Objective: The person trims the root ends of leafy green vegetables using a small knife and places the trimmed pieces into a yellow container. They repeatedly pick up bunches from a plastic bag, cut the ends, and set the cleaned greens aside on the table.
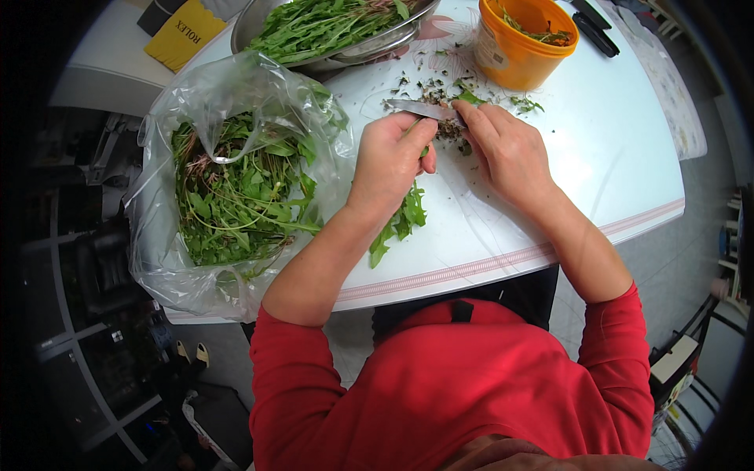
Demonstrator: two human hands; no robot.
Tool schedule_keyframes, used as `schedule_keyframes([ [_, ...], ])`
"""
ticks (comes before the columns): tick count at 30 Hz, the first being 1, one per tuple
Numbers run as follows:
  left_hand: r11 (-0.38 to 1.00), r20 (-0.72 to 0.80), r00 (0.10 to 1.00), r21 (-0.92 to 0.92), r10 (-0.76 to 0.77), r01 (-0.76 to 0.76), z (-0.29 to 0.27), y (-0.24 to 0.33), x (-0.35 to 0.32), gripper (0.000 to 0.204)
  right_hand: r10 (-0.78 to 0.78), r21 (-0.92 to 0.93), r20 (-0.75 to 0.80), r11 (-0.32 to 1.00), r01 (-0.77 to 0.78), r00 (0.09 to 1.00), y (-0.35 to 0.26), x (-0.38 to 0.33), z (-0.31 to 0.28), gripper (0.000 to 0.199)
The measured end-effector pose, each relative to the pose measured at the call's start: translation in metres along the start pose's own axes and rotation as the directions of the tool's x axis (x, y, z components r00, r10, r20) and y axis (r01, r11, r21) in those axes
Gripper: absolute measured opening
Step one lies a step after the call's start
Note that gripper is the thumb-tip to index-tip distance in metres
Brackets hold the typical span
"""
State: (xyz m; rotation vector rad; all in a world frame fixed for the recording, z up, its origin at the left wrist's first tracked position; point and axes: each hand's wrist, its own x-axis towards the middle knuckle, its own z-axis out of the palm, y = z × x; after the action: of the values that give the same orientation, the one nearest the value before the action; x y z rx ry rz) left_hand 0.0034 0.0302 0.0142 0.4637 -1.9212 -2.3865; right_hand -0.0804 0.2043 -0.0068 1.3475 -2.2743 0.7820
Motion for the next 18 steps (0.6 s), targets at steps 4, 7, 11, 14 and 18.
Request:
schedule_keyframes([
  [4,0.999,0.003,1.000,0.020,0.031,-0.031,-0.002,-0.002,0.001,0.017,-0.015,-0.024,-0.036,1.000,0.014,0.999,0.003,0.001,0.002,0.030],
  [7,0.993,-0.008,0.995,0.076,0.096,-0.095,0.004,0.003,-0.004,0.022,0.045,-0.026,-0.072,0.999,-0.047,0.996,0.019,0.002,0.000,0.028],
  [11,0.966,-0.056,0.981,0.195,0.185,-0.171,0.008,0.004,-0.006,0.029,0.073,0.092,-0.139,0.994,-0.061,0.988,0.018,0.004,0.000,0.027],
  [14,0.943,-0.048,0.972,0.260,0.229,-0.209,0.009,0.002,-0.004,0.028,0.125,0.221,-0.099,0.970,-0.101,0.987,0.010,0.002,0.000,0.028],
  [18,0.802,-0.009,0.923,0.497,0.385,-0.330,0.007,-0.009,-0.003,0.029,0.378,0.585,0.108,0.724,-0.366,0.920,0.002,0.004,-0.003,0.028],
])
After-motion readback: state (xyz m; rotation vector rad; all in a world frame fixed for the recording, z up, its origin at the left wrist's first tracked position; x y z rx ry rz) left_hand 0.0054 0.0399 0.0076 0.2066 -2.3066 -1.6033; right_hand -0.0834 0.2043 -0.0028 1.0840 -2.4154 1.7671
